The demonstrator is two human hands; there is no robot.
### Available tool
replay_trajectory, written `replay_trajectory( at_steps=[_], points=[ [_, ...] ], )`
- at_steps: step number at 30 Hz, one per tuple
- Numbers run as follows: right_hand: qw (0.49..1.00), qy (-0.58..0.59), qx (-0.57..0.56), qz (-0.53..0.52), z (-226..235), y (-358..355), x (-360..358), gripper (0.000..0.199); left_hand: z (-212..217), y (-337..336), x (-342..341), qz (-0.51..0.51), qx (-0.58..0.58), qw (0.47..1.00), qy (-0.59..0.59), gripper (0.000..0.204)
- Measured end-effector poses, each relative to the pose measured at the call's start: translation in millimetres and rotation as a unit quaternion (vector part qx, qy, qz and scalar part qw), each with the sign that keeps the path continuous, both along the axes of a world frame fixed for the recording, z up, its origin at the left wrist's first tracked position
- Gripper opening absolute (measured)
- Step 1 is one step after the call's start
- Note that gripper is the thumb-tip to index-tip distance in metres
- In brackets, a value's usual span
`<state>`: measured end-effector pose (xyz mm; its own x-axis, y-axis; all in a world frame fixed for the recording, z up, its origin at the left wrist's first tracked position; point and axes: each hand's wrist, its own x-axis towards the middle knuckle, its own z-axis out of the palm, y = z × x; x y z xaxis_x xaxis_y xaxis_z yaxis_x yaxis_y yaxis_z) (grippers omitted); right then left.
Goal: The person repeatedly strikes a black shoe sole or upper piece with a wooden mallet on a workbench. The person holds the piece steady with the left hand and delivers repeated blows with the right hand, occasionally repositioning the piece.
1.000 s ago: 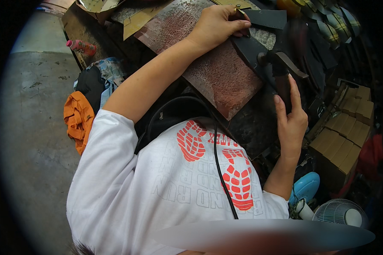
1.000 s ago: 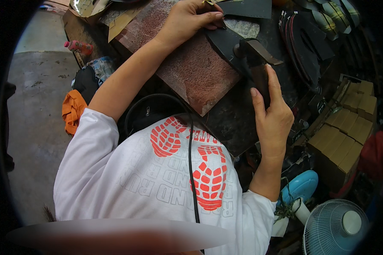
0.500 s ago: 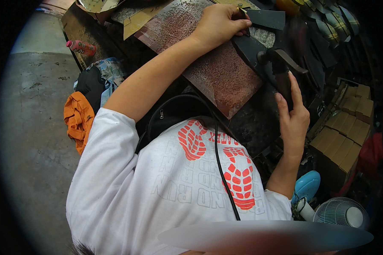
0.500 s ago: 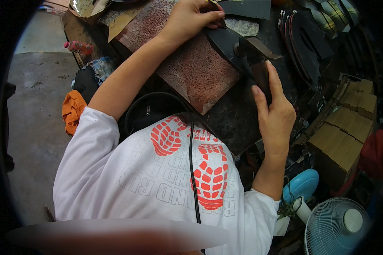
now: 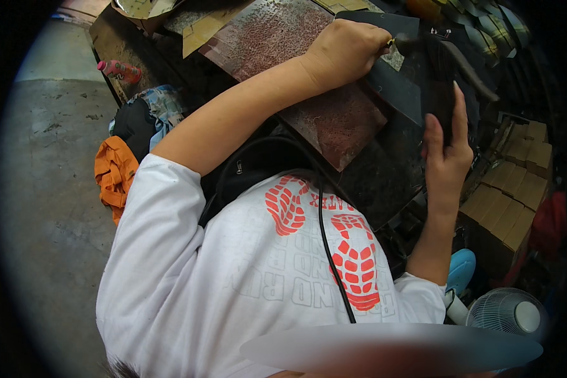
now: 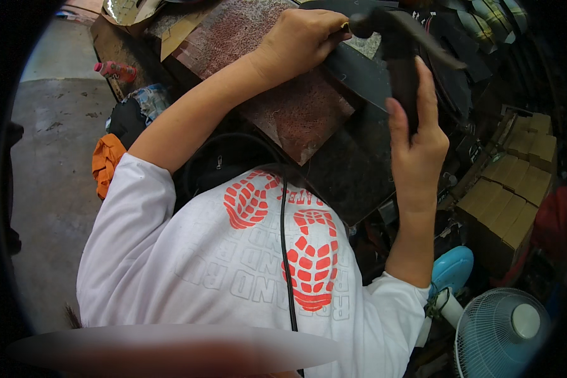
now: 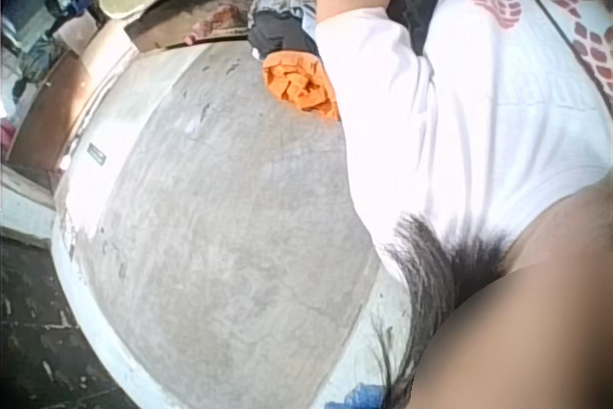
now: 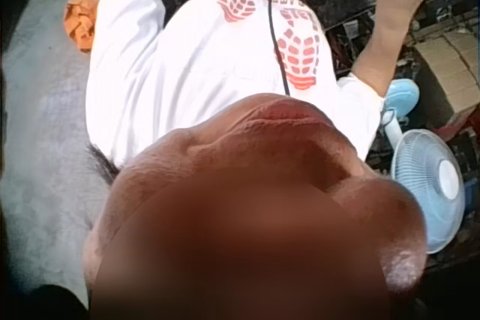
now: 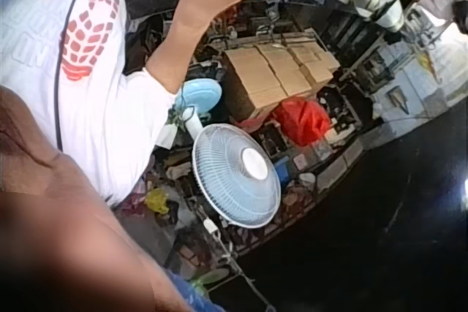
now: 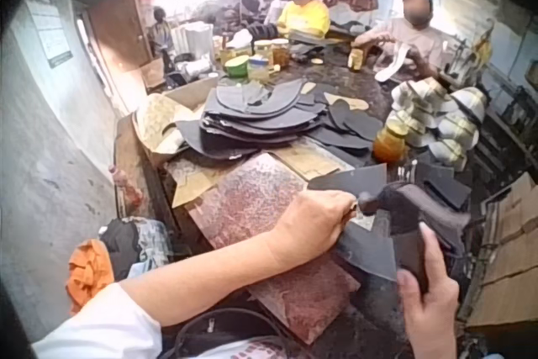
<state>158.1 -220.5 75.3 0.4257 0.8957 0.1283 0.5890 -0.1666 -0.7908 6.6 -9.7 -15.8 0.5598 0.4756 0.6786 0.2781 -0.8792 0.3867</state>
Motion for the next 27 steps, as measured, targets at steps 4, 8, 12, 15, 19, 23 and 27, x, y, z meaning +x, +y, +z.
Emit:
replay_trajectory(
  at_steps=[4, 8, 12, 15, 19, 23, 27],
  points=[
    [0.986, -0.141, -0.081, 0.022, -31, -7, 0, 0.054, -1, 4, -9, 0.018, -0.19, 0.978, -0.082, 0.016],
    [0.983, -0.152, -0.106, 0.008, -18, -7, -12, 0.056, 1, 10, -14, -0.053, -0.522, 0.829, -0.192, 0.011],
    [0.98, -0.158, -0.116, 0.002, -26, -7, -10, 0.056, 7, 7, -16, -0.041, -0.486, 0.861, -0.146, 0.011],
    [0.982, -0.154, -0.11, 0.008, -42, -14, 1, 0.053, 14, 3, -16, -0.025, -0.466, 0.875, -0.124, 0.011],
    [0.991, -0.125, -0.049, 0.021, -20, -17, 7, 0.051, 20, 3, -19, -0.025, -0.379, 0.923, -0.059, 0.012],
    [0.981, -0.119, 0.142, -0.052, 54, -11, -6, 0.038, 17, 4, -16, -0.025, -0.187, 0.982, -0.025, 0.012],
    [0.953, -0.017, 0.29, 0.081, 65, -1, -5, 0.054, 8, -5, -2, -0.019, -0.051, 0.997, -0.054, 0.014]
  ],
)
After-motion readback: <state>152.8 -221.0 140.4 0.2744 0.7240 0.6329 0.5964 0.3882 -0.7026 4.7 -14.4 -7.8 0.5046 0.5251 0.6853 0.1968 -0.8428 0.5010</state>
